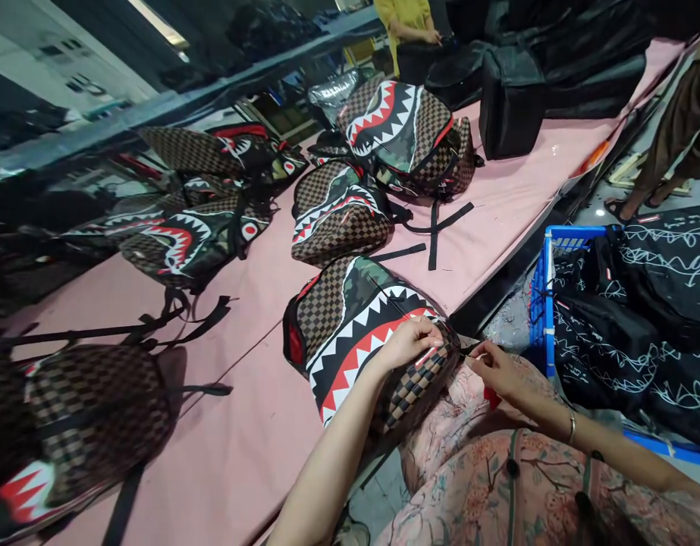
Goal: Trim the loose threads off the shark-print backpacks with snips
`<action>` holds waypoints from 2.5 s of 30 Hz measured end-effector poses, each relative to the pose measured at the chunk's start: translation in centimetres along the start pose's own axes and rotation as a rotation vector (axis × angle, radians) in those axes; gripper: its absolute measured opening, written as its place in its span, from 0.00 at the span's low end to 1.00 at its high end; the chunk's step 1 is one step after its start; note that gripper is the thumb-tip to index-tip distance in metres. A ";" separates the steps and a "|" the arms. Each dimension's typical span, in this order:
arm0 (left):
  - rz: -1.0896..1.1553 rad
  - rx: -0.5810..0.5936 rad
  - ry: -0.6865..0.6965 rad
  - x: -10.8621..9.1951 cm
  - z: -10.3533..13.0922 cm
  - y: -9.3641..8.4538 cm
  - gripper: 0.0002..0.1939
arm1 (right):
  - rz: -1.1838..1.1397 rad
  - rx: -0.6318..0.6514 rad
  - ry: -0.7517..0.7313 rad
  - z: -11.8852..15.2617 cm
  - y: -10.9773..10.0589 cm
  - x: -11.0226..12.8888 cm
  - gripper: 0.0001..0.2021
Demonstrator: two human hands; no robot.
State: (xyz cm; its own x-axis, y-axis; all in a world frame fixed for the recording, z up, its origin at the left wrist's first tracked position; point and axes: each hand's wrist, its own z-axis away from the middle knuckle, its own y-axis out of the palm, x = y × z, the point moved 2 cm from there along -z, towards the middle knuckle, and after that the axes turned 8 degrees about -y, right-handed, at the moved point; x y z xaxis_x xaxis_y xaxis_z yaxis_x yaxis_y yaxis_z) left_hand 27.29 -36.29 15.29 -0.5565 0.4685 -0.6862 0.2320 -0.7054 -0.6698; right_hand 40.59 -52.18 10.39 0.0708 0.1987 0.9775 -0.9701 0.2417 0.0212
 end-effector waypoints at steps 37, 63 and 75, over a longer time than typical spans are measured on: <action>0.036 -0.770 -0.533 0.7 9.4 4.2 0.12 | 0.608 0.444 -0.844 -8.3 -1.9 2.2 0.09; 0.203 -0.742 -0.627 1.1 8.2 5.0 0.10 | 0.688 0.561 -0.968 -8.3 0.2 3.1 0.19; 0.185 -0.683 -0.647 1.2 8.1 4.6 0.11 | 0.999 0.585 -0.956 -6.8 2.5 4.9 0.09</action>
State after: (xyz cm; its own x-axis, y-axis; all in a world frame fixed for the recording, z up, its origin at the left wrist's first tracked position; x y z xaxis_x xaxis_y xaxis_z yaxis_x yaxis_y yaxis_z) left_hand 21.22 -43.26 13.69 -0.7501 -0.1480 -0.6446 0.6613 -0.1805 -0.7281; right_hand 40.14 -44.14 13.78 -0.6086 -0.6858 0.3990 -0.4950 -0.0648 -0.8664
